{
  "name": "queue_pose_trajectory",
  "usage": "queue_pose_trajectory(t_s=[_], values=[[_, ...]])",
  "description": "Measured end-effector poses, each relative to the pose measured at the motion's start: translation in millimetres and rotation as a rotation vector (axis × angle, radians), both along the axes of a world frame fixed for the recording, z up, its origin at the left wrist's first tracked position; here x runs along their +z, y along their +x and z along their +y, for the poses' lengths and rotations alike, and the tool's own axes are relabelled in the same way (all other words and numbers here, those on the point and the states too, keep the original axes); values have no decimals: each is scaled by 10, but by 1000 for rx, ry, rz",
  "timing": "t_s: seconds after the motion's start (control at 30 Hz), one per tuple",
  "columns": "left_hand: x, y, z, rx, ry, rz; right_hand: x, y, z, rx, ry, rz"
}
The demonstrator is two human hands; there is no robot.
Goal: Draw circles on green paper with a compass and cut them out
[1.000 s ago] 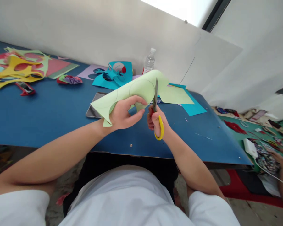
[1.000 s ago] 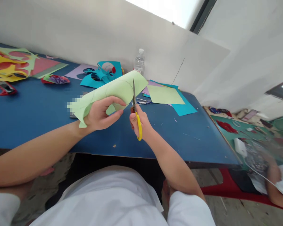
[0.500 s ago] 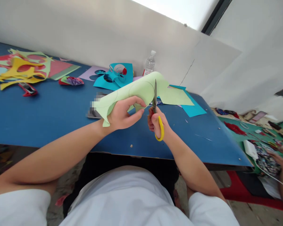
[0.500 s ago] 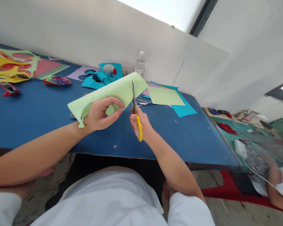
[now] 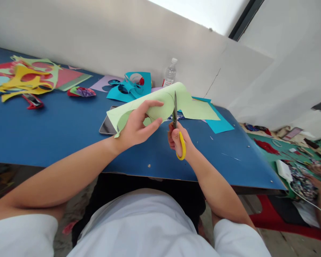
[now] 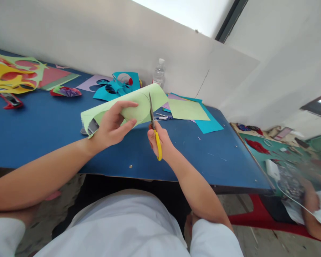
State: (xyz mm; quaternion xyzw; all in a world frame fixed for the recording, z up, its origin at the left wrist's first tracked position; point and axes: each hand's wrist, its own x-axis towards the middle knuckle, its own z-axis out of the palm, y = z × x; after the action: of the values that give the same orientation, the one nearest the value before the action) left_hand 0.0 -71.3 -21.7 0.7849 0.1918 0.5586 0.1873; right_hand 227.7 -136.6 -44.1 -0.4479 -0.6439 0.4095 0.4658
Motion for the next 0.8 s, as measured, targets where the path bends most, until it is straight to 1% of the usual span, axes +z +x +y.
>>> queue_pose_trajectory(t_s=[0.13, 0.3, 0.47, 0.57, 0.8], values=[[8, -5, -4, 39, -101, -5, 1, -13, -8, 3, -9, 1], [26, 7, -9, 69, -122, -66, 15, -37, -20, 14, -17, 6], [6, 47, 21, 9, -211, -114, 17, -36, -24, 3, -38, -15], [2, 75, 38, -34, -222, -170, 16, -36, -20, 11, -42, 5], [5, 50, 57, -97, -271, -171, 25, -41, -25, 19, -38, 20]])
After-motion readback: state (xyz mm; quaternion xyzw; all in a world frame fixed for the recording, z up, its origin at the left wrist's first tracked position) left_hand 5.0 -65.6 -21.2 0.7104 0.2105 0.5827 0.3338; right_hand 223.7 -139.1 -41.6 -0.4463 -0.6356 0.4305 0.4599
